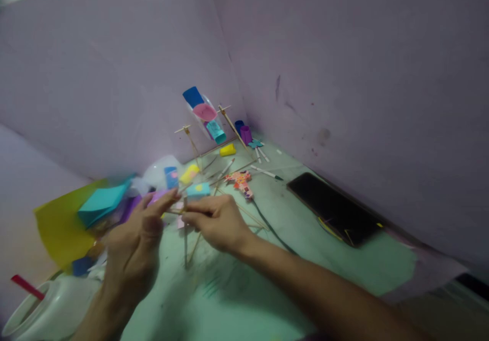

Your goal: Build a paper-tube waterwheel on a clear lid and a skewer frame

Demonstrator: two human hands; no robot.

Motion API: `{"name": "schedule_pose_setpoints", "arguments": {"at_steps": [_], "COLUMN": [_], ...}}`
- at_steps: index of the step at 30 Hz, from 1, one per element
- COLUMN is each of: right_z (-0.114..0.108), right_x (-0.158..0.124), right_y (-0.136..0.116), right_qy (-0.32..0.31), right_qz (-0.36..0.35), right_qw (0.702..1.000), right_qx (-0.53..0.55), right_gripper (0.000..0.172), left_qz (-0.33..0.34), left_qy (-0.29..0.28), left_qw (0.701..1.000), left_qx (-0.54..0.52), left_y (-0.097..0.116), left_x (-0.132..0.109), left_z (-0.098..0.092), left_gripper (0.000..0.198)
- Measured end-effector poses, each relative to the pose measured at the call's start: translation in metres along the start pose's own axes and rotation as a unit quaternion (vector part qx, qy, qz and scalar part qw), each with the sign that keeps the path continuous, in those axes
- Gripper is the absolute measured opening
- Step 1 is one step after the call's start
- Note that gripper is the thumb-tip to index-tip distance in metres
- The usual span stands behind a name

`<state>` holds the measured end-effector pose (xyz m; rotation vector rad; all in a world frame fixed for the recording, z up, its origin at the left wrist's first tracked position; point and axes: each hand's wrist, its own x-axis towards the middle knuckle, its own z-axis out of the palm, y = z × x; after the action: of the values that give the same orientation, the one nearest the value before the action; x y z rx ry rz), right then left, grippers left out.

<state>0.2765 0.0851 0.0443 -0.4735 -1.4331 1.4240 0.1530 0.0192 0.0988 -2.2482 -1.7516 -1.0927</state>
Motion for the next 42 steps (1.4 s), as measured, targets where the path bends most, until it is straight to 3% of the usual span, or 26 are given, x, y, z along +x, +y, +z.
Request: {"name": "schedule_pose_setpoints", "arguments": {"at_steps": [2, 5, 7, 8, 11, 14, 18, 23, 25, 27, 28, 29, 31, 33, 34, 35, 36, 38, 40, 42], "right_z": [0.000, 0.000, 0.000, 0.000, 0.001, 0.001, 0.002, 0.002, 0.002, 0.002, 0.002, 0.002, 0.001, 0.001, 0.001, 0.001, 0.001, 0.001, 0.001, 0.001], "right_x": [0.000, -0.001, -0.001, -0.001, -0.001, 0.000, 0.000, -0.001, -0.002, -0.002, -0.002, -0.002, -0.002, -0.002, -0.002, -0.002, -0.001, -0.001, -0.001, -0.001], "right_y": [-0.001, -0.002, -0.002, -0.002, -0.001, 0.000, 0.000, 0.000, 0.000, -0.001, -0.001, -0.001, -0.001, 0.000, 0.000, 0.000, 0.000, -0.001, -0.001, -0.002], "right_qy": [0.000, -0.001, 0.002, 0.004, 0.009, 0.017, 0.018, 0.015, 0.012, 0.009, 0.009, 0.009, 0.009, 0.004, 0.002, 0.000, 0.000, 0.000, 0.000, 0.001], "right_qz": [-0.009, -0.025, -0.031, -0.032, -0.031, -0.024, -0.024, -0.021, -0.015, -0.013, -0.011, -0.010, -0.005, -0.004, -0.006, -0.009, -0.009, -0.006, -0.009, -0.025], "right_qw": [1.000, 0.999, 0.999, 0.998, 0.999, 0.999, 0.999, 0.999, 1.000, 0.999, 0.999, 0.999, 0.999, 1.000, 1.000, 1.000, 1.000, 1.000, 1.000, 0.999], "right_qx": [-0.008, -0.027, -0.043, -0.047, -0.038, -0.036, -0.029, -0.023, -0.023, -0.030, -0.034, -0.038, -0.036, -0.028, -0.026, -0.025, -0.024, -0.021, -0.020, -0.025], "right_gripper": [0.014, 0.016, 0.015, 0.015, 0.015, 0.013, 0.013, 0.014, 0.014, 0.013, 0.013, 0.013, 0.013, 0.013, 0.013, 0.013, 0.013, 0.013, 0.012, 0.014], "left_qz": [-0.127, -0.292, -0.324, -0.310, -0.146, 0.074, 0.249, 0.340, 0.282, 0.130, 0.033, -0.064, -0.227, -0.324, -0.350, -0.367, -0.376, -0.372, -0.365, -0.353], "left_qy": [-0.018, -0.054, -0.076, -0.085, -0.045, 0.027, -0.009, 0.005, -0.029, -0.063, -0.067, -0.057, -0.012, 0.026, 0.038, 0.040, 0.035, 0.017, -0.010, -0.039], "left_qw": [0.988, 0.920, 0.903, 0.920, 0.988, 0.975, 0.945, 0.914, 0.949, 0.989, 0.986, 0.959, 0.847, 0.725, 0.688, 0.670, 0.669, 0.699, 0.748, 0.816], "left_qx": [-0.089, -0.254, -0.271, -0.227, 0.040, 0.207, 0.213, 0.220, 0.137, -0.038, -0.151, -0.269, -0.481, -0.607, -0.634, -0.643, -0.640, -0.611, -0.554, -0.456], "left_y": [0.001, -0.003, -0.005, -0.004, 0.003, 0.010, 0.006, -0.009, -0.011, -0.009, -0.007, -0.004, 0.000, 0.005, 0.007, 0.009, 0.012, 0.019, 0.027, 0.036], "left_x": [0.002, 0.002, -0.003, -0.007, -0.019, -0.026, -0.022, -0.020, -0.024, -0.028, -0.029, -0.030, -0.029, -0.023, -0.019, -0.014, -0.009, -0.001, 0.003, 0.000], "left_z": [-0.002, -0.005, -0.006, -0.007, -0.010, -0.012, -0.015, -0.018, -0.018, -0.018, -0.017, -0.017, -0.017, -0.019, -0.021, -0.023, -0.024, -0.026, -0.024, -0.018], "left_gripper": [0.048, 0.057, 0.055, 0.049, 0.025, 0.013, 0.019, 0.025, 0.023, 0.016, 0.012, 0.013, 0.023, 0.025, 0.022, 0.019, 0.018, 0.020, 0.024, 0.026]}}
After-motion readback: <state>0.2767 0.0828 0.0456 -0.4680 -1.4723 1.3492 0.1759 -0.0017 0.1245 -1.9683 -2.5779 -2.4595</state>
